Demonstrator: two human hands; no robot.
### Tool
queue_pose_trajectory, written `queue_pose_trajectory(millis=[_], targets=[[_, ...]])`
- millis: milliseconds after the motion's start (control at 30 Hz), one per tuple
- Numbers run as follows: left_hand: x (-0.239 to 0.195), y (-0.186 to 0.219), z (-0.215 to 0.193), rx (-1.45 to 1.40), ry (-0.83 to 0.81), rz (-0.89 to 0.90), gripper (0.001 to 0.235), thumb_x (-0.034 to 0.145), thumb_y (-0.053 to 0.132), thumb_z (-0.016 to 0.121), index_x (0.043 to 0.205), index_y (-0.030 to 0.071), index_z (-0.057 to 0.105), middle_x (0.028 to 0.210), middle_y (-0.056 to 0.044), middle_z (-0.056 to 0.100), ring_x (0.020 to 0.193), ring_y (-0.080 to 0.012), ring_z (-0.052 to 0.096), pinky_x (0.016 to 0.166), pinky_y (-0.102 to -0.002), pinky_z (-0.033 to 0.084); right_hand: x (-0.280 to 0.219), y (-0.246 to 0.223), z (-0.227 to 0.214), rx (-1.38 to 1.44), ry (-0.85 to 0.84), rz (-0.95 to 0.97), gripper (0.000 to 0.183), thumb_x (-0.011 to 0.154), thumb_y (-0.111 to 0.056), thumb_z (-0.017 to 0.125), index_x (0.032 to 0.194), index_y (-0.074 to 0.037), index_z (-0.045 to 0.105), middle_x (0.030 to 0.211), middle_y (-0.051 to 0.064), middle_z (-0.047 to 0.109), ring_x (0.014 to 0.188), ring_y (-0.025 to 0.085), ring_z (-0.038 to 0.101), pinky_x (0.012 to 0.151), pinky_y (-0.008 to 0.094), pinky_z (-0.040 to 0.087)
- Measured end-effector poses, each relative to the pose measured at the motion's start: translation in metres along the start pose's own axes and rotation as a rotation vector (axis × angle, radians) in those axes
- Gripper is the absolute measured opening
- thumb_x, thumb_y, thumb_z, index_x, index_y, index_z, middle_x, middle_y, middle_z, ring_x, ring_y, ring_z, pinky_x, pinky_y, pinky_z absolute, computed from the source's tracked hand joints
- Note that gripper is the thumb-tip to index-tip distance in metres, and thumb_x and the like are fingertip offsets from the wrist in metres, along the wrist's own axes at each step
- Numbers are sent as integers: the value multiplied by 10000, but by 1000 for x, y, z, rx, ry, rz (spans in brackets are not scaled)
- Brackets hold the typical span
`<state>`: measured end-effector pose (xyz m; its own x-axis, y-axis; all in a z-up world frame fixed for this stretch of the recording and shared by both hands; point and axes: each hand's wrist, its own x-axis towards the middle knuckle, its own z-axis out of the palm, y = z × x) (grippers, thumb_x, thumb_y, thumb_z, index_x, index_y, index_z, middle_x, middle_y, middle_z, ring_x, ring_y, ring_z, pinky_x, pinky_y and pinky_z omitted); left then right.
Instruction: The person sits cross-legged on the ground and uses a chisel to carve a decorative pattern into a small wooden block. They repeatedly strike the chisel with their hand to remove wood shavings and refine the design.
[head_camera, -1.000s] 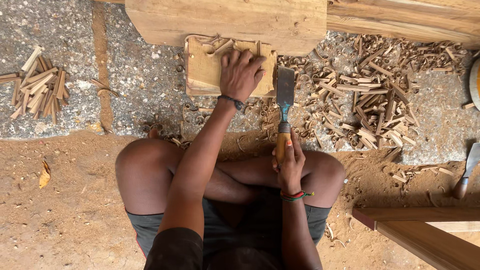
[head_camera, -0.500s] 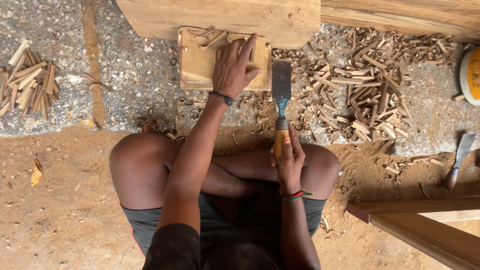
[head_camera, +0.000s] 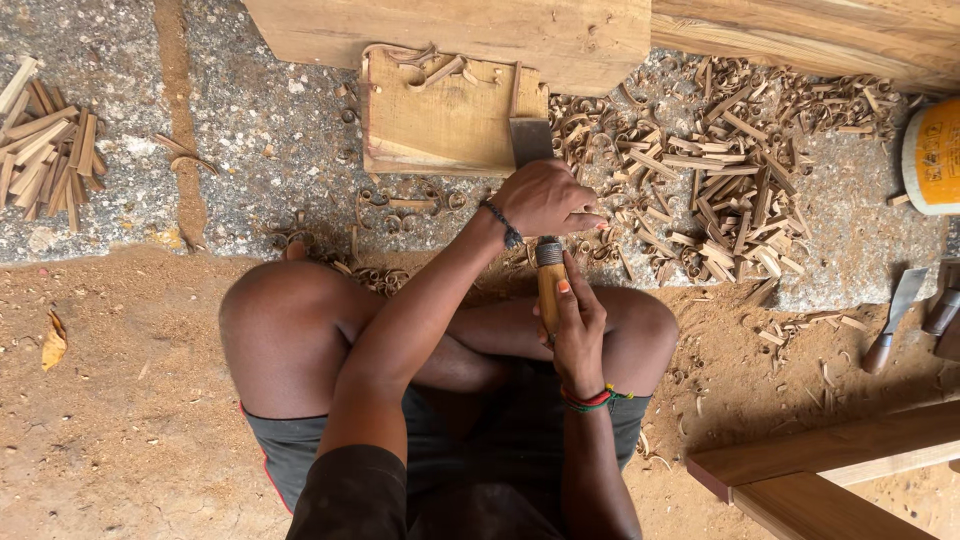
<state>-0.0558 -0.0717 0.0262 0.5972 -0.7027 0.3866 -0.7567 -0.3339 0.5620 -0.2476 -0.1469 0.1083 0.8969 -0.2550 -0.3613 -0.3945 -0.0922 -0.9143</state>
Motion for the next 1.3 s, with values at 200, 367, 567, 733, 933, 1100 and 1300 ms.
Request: queue_pose_trajectory(millis=[200, 367, 567, 733, 933, 1100, 1300], targets=[[-2, -1, -6, -29, 40, -13, 446, 947, 511, 682, 711, 133, 716, 520, -71, 612, 552, -234, 616, 645, -428, 535, 4, 3, 3, 16, -3, 12, 567, 1051, -325, 477, 1545, -46, 445, 720, 76, 611, 476, 89, 486, 409, 236, 410], [-1, -4, 0, -3, 20, -19, 509, 954, 547, 666, 648, 141, 687, 462, -40, 553, 475, -199, 554, 577, -400, 508, 4, 6, 1, 50, -14, 27, 571, 1058, -326, 466, 1557, -50, 428, 741, 72, 614, 504, 76, 497, 416, 228, 413], [0, -7, 7, -30, 11, 0, 523, 962, 556, 647, 629, 154, 665, 432, -11, 496, 420, -156, 495, 526, -384, 481, 3, 4, 1, 42, -11, 16, 576, 1062, -326, 456, 1558, -37, 413, 744, 75, 626, 506, 70, 507, 416, 228, 421], [-3, -5, 8, -24, 41, 14, 560, 951, 565, 660, 584, 142, 641, 437, -23, 505, 426, -171, 497, 531, -388, 480, 1, 7, -2, 38, -17, 9, 566, 1065, -313, 454, 1557, -36, 415, 720, 80, 618, 472, 77, 486, 407, 225, 408], [-2, -7, 5, -45, 94, 56, 550, 953, 551, 660, 580, 147, 642, 442, -24, 520, 423, -180, 498, 550, -397, 488, 2, 8, -1, 23, -11, -15, 560, 1068, -307, 460, 1555, -32, 423, 733, 80, 628, 489, 77, 505, 412, 227, 419], [-1, -16, 5, -91, 49, -13, 565, 970, 556, 660, 595, 134, 637, 449, -32, 525, 409, -164, 491, 489, -371, 482, 7, 10, 2, 19, 3, 8, 572, 1058, -313, 474, 1557, -37, 419, 770, 76, 640, 542, 71, 539, 419, 230, 438], [1, -23, 11, -118, 2, -107, 547, 981, 529, 627, 594, 143, 637, 457, -21, 545, 397, -154, 511, 476, -368, 484, 6, 5, 8, -1, 1, -9, 580, 1059, -319, 469, 1557, -31, 402, 782, 55, 638, 543, 74, 540, 417, 234, 431]])
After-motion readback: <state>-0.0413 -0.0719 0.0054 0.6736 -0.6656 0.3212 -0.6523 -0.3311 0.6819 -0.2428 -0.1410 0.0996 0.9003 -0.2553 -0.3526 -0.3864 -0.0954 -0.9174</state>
